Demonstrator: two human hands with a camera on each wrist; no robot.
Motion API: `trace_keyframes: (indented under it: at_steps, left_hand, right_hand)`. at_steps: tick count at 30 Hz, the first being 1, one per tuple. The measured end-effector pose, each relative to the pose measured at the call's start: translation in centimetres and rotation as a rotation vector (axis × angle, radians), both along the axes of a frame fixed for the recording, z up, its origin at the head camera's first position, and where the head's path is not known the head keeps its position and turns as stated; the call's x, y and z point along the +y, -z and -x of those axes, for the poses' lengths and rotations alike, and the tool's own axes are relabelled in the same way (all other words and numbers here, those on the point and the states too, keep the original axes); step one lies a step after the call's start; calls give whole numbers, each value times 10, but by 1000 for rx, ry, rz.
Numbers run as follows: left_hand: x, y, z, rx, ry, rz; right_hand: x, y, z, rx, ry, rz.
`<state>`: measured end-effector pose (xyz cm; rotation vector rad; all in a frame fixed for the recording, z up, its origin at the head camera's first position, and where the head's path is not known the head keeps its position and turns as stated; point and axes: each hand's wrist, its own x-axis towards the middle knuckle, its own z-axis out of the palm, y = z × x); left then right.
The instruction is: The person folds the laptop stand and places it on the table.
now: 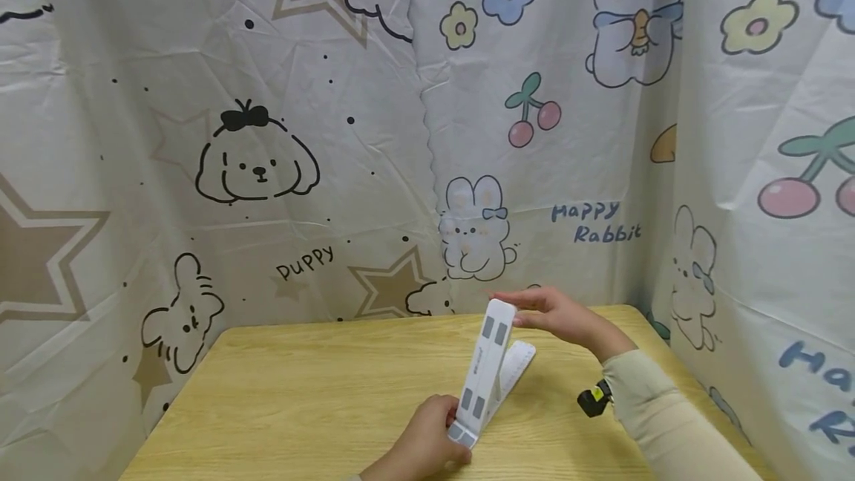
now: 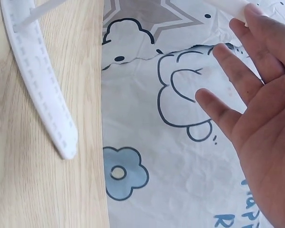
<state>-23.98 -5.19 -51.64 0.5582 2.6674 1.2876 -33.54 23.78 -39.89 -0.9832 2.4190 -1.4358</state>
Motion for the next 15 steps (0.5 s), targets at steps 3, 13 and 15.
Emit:
trace_keyframes:
  at_steps: [3, 13, 15]
  left_hand:
    - [1, 0, 1, 2, 8, 19]
    - [-1, -4, 11, -19, 59, 84]
    - [-1, -5, 12, -49, 58, 81]
  right_hand:
    - [6, -2, -5, -12, 39, -3]
    - [19, 2, -11, -50, 104, 48]
    - [21, 4, -13, -54, 101, 69]
